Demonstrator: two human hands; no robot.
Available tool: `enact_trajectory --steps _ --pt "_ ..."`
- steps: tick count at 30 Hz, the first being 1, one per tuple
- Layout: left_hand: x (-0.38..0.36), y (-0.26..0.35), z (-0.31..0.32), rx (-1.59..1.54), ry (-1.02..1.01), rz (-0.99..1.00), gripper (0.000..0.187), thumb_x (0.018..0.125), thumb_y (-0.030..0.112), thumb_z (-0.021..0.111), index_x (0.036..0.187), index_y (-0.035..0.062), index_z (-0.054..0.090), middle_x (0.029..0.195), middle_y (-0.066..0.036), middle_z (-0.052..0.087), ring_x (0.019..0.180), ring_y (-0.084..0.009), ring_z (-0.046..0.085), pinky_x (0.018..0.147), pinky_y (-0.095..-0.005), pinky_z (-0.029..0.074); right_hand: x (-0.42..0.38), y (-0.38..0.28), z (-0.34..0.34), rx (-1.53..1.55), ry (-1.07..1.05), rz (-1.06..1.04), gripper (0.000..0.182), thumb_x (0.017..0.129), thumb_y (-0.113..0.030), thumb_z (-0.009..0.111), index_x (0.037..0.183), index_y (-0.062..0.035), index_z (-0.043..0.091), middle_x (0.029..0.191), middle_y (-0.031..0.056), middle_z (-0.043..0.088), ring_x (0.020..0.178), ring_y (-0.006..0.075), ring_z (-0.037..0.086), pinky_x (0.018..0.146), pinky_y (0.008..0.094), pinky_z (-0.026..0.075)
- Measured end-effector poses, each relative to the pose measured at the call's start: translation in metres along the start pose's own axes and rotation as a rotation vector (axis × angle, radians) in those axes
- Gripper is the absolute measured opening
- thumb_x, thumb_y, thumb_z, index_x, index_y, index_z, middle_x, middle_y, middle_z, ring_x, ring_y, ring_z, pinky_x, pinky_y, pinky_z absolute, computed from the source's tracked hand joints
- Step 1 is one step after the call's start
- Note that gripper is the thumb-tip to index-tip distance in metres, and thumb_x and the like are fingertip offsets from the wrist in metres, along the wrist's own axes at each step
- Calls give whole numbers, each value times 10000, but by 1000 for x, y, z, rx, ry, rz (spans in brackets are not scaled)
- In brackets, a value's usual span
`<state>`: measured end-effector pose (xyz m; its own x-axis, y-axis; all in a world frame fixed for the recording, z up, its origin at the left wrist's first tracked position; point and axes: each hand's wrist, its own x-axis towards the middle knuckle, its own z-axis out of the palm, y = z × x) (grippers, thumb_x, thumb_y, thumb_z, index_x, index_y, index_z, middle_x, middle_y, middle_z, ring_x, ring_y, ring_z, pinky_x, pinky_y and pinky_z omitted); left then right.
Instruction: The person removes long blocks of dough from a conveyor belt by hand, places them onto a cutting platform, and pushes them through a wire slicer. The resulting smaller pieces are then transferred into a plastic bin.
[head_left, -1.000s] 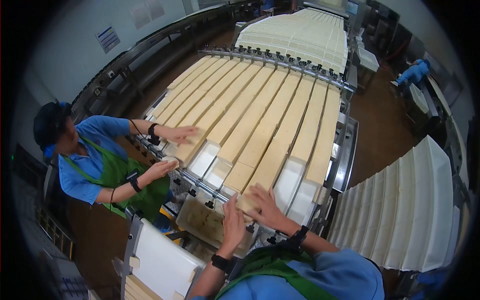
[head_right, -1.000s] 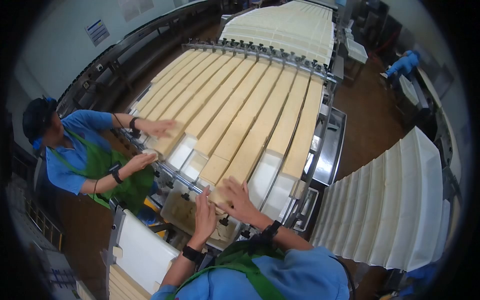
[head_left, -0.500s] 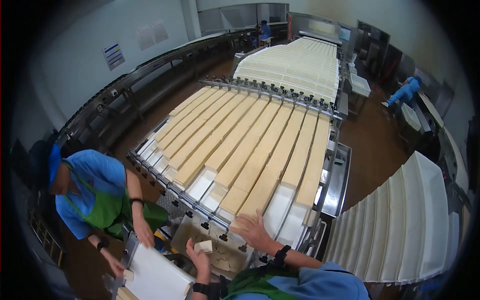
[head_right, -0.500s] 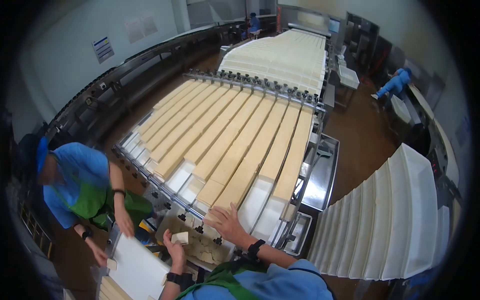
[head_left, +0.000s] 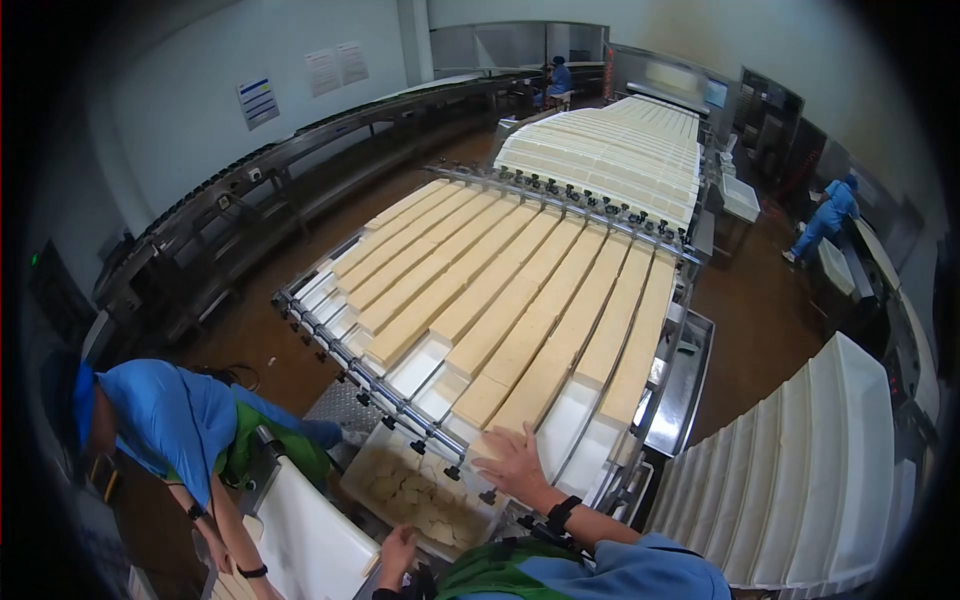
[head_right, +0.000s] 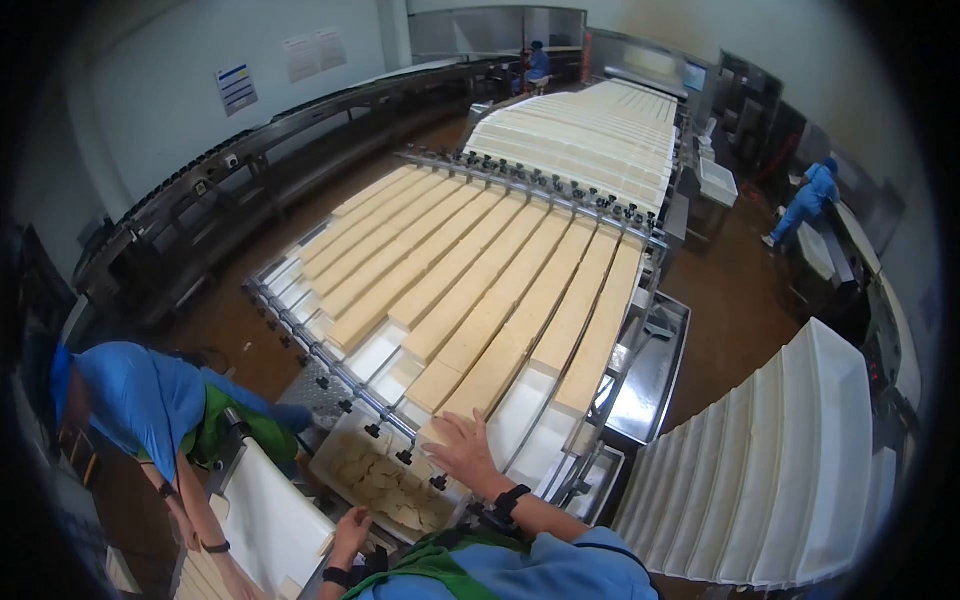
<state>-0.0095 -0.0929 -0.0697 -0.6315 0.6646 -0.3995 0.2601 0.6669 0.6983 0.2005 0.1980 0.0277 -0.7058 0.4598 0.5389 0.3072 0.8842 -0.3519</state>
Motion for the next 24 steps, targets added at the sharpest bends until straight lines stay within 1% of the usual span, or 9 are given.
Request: enact_trajectory --steps 1,4,6,9,13,15,19,21,24 --pt "-6 0 -2 -1 2 -2 405 926 222 705 1295 62 662 1207 -209 711 1143 -365 680 1005 -416 526 -1 0 1 -14 -4 8 273 797 -296 824 1066 -298 775 1387 54 595 1387 276 477 1193 694 222" --pt "-17 -11 -4 -134 21 -5 378 948 184 695 1299 47 658 1200 -172 731 1111 -293 707 972 -379 545 -2 0 3 -45 2 3 284 790 -304 829 1068 -300 773 1388 50 595 1383 268 479 1196 690 223" --pt "-19 -23 -4 -362 5 -53 374 963 148 689 1318 40 645 1207 -132 727 1098 -230 694 955 -363 548 -1 1 3 -42 7 0 279 792 -300 829 1065 -296 774 1387 48 594 1380 267 482 1196 687 224" --pt "-31 -21 -9 -339 -58 -134 361 1012 113 641 1354 8 589 1180 -105 695 1069 -190 671 913 -333 563 -2 0 5 -35 15 -1 264 798 -291 824 1058 -289 776 1379 48 594 1372 265 489 1195 682 231" --pt "-47 -9 -8 -501 -40 -213 392 985 149 679 1357 44 612 1220 -129 709 1084 -208 679 915 -346 560 -2 1 7 -39 49 -8 225 821 -266 806 1044 -275 778 1358 49 599 1363 258 497 1191 674 241" --pt "-47 -15 -5 -440 -53 -102 384 994 152 671 1358 47 610 1214 -131 710 1101 -202 675 916 -346 565 -2 0 7 -41 42 -8 219 829 -254 798 1046 -273 777 1356 51 600 1359 263 501 1189 675 241" --pt "-26 -54 13 -397 -61 -104 380 1004 162 665 1359 41 606 1219 -124 709 1117 -207 671 950 -349 557 -3 3 11 -34 53 2 214 846 -227 779 1055 -270 776 1356 64 605 1344 287 513 1188 677 238" --pt "-28 -70 21 -341 -48 -44 390 1006 190 670 1353 25 603 1214 -122 711 1122 -204 670 979 -346 537 -3 6 11 -34 56 -14 215 848 -223 776 1058 -269 775 1360 69 607 1340 295 516 1187 678 239" --pt "-48 -26 8 -343 -27 -13 408 1000 239 681 1341 28 607 1211 -133 712 1112 -220 676 996 -349 524 -5 8 20 -49 85 -23 226 846 -212 774 1066 -263 770 1369 77 608 1338 308 520 1184 683 239"
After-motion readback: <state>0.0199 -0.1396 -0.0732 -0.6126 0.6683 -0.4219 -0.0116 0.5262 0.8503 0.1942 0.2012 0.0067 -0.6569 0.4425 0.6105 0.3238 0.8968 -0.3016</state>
